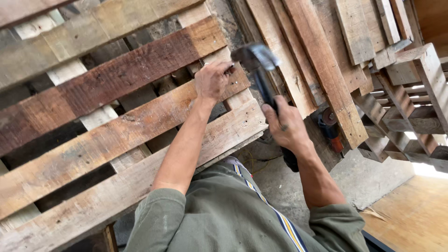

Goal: The person uses a hammer to drive nails into a wooden pallet. They repeatedly pick up nails from a nearby container and hammer them into the slats of the pallet.

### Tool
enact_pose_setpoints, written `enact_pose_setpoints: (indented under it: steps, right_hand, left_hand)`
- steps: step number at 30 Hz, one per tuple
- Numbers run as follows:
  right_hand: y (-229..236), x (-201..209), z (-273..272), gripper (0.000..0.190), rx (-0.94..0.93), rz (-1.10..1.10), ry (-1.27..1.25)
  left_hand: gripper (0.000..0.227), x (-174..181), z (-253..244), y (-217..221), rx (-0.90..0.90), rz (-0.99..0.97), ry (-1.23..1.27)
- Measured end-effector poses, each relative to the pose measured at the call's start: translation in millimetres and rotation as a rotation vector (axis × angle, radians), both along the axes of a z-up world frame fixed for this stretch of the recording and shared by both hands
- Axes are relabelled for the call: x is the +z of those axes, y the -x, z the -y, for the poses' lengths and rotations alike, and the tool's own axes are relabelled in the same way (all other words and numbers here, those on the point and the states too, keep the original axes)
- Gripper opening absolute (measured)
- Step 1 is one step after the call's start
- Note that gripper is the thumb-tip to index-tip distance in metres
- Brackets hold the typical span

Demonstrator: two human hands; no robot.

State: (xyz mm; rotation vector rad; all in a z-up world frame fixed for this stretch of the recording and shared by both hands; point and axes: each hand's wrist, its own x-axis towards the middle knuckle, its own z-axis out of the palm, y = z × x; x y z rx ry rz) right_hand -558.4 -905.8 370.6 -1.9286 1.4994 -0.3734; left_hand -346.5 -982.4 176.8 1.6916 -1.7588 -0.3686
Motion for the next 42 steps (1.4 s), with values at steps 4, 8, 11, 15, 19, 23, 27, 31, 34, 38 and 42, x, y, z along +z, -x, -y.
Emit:
enact_pose_setpoints:
  steps: [4,8,11,15,19,23,27,31,34,38,42]
  right_hand:
    - [-0.2,-1.0,-0.7,0.031,0.039,0.171,0.112]
    - [-10.5,-15.2,10.7,0.034,-0.024,-0.184,-0.181]
    - [-6.7,-12.4,4.6,0.031,-0.119,-0.021,-0.213]
    - [19.6,20.5,-16.2,0.031,-0.148,0.261,0.036]
    - [33.5,34.0,-28.7,0.029,0.002,0.940,0.585]
    - [6.6,-3.4,-12.1,0.032,0.062,0.403,0.568]
    - [-2.0,-24.5,-3.7,0.031,-0.144,-0.115,-0.155]
    - [31.5,14.9,-25.0,0.026,-0.327,0.307,0.000]
    - [50.8,32.4,-29.1,0.026,-0.071,1.202,0.276]
    - [29.4,-31.9,-2.9,0.022,0.066,0.208,0.507]
    - [19.3,-76.8,9.7,0.019,-0.046,-0.174,-0.114]
  left_hand:
    - [0.012,-5.0,-5.4,-0.9,0.021,-0.040,0.146]
    - [0.017,2.8,0.8,1.5,-0.014,0.067,-0.076]
    - [0.023,12.7,-4.2,-5.9,-0.060,0.023,-0.068]
    - [0.026,18.6,-32.1,-43.6,0.003,-0.018,0.312]
    - [0.021,12.0,-56.1,-80.1,0.150,0.221,0.151]
    - [0.022,17.0,-64.1,-82.7,0.131,0.284,0.014]
    - [0.023,27.4,-63.4,-75.9,0.199,0.289,0.377]
    - [0.031,17.1,-69.3,-75.0,0.159,0.276,0.272]
    - [0.028,8.7,-62.1,-78.7,0.139,0.258,0.137]
    - [0.024,7.4,-62.9,-80.9,0.156,0.272,0.087]
    - [0.033,24.0,-64.2,-86.3,0.189,0.308,0.342]
